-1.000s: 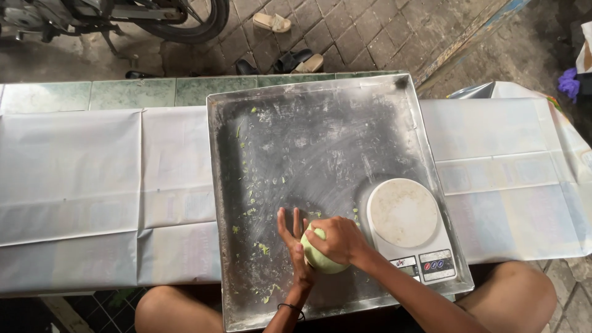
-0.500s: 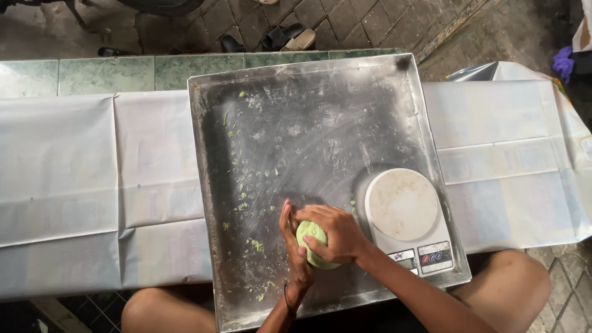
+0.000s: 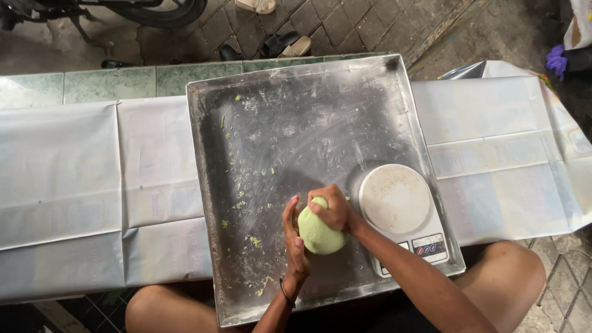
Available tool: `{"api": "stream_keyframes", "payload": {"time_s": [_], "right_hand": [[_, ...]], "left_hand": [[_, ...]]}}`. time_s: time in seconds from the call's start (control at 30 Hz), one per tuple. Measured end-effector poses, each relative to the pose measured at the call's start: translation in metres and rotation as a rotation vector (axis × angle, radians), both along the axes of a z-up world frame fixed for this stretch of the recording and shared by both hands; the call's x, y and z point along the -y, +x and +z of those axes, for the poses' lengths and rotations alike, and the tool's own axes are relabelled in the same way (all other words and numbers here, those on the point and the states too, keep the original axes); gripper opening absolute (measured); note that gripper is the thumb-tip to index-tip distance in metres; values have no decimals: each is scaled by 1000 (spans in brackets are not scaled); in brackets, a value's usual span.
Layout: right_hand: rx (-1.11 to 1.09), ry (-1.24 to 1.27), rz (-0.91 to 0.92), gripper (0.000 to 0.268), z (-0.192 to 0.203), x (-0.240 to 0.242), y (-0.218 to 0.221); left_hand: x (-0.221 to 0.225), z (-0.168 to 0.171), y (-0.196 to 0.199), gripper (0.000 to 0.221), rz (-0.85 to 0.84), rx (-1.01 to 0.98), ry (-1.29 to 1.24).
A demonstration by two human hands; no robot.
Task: Kneading and shaping a piece of green dough on a metal tray
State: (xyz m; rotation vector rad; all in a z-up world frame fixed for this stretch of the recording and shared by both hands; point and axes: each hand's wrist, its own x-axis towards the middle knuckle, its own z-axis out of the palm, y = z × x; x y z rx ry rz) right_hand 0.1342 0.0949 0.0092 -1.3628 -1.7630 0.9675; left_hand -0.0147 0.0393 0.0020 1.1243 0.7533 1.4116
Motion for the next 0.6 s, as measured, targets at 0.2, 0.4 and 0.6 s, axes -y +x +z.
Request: {"api": "stream_keyframes", "payload": {"time_s": [0.2,0.4,0.6], "right_hand": [[-526,318,-191,50,-17,19,20],[-1182,105,-257,46,12,60,-20],[-383,492,-241,53,61,85,-19]], "left_hand": [[7,13,0,83,-126,-142,21],[16,-5,2,107,-380,-95,-141],[35,-38,10,91,-231,583,-826]]}}
